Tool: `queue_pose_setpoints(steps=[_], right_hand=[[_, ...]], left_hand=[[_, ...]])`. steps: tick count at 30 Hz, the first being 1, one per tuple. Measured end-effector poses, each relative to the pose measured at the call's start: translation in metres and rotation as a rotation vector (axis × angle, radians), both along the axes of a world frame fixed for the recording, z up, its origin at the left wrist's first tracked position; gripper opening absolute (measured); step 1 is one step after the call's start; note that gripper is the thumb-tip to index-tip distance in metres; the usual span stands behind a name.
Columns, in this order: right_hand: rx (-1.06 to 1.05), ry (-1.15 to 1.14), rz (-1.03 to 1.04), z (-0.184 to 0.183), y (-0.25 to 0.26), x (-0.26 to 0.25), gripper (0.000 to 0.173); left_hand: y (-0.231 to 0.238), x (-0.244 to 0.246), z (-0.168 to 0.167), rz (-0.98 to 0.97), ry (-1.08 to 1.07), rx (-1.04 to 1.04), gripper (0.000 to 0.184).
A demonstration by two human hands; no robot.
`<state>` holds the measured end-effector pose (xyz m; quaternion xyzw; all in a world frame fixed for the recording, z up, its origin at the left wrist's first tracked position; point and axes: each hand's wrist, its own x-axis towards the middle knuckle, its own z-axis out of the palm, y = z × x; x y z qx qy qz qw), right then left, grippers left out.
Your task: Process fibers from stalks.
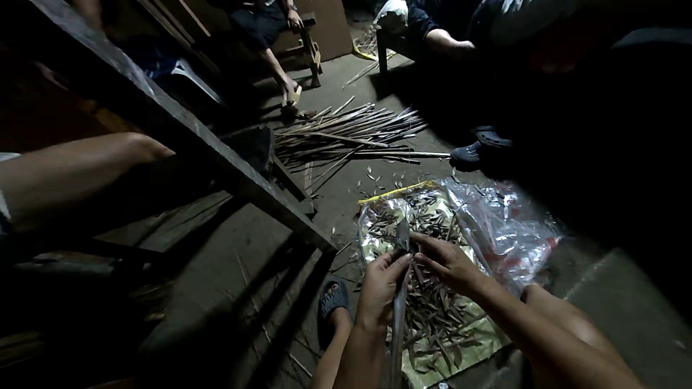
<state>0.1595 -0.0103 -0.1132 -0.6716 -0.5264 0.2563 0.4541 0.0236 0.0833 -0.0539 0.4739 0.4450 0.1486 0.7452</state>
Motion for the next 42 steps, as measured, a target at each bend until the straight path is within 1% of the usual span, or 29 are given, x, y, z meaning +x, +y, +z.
queue_pose_setpoints(steps=[2, 4, 6, 8, 10, 13, 14, 16, 19, 21, 23, 25, 27, 31, 36, 39, 42], right_hand=[[0.045, -0.118, -0.076, -0.002, 0.001, -0.002, 0.045], [0.018, -0.154, -0.152, -0.004, 0.004, 0.004, 0.044], [-0.107, -0.021, -0.213, -0.001, 0.006, 0.016, 0.046], [-0.181, 0.158, -0.269, 0.002, 0.007, 0.026, 0.048], [-0.202, 0.314, -0.259, 0.009, 0.006, 0.025, 0.051], [-0.196, 0.518, -0.13, 0.023, 0.003, 0.005, 0.056], [-0.191, 0.563, -0.087, 0.026, 0.002, -0.003, 0.058], [-0.204, 0.626, -0.035, 0.029, 0.0, -0.015, 0.061], [-0.248, 0.664, -0.036, 0.03, -0.001, -0.021, 0.061], [-0.231, 0.689, -0.065, 0.028, -0.001, -0.022, 0.059], [-0.213, 0.722, -0.084, 0.029, -0.001, -0.022, 0.058], [-0.199, 0.745, -0.095, 0.029, -0.001, -0.023, 0.057], [-0.208, 0.703, -0.08, 0.027, -0.001, -0.02, 0.057], [-0.227, 0.521, -0.016, 0.02, -0.002, -0.013, 0.058], [-0.259, 0.183, 0.013, 0.012, -0.003, -0.006, 0.055], [-0.282, 0.028, -0.038, 0.018, -0.003, -0.012, 0.053], [-0.272, -0.134, -0.121, 0.014, -0.002, -0.017, 0.05]], left_hand=[[-0.001, -0.002, 0.0, -0.005, 0.0, -0.03, 0.009], [-0.002, -0.003, 0.001, -0.027, 0.002, -0.058, 0.01], [-0.004, -0.003, 0.0, -0.049, 0.006, -0.048, 0.012], [-0.004, -0.003, -0.002, -0.058, 0.04, 0.04, 0.011], [-0.002, -0.001, -0.008, -0.072, 0.14, 0.29, 0.008], [-0.004, 0.0, -0.016, -0.122, 0.345, 0.735, 0.015], [-0.007, 0.002, -0.018, -0.136, 0.387, 0.866, 0.019], [-0.017, 0.007, -0.026, -0.123, 0.432, 1.125, 0.015], [-0.026, 0.013, -0.036, -0.113, 0.482, 1.423, 0.006], [-0.028, 0.015, -0.041, -0.091, 0.497, 1.565, 0.004], [-0.028, 0.017, -0.042, -0.077, 0.506, 1.623, 0.006], [-0.028, 0.018, -0.042, -0.077, 0.513, 1.634, 0.006], [-0.027, 0.017, -0.043, -0.085, 0.523, 1.634, 0.007], [-0.026, 0.015, -0.041, -0.101, 0.53, 1.623, 0.006], [-0.02, 0.011, -0.039, -0.095, 0.498, 1.627, 0.005], [-0.021, 0.01, -0.038, -0.102, 0.518, 1.624, 0.006], [-0.022, 0.011, -0.038, -0.113, 0.536, 1.629, 0.009]])
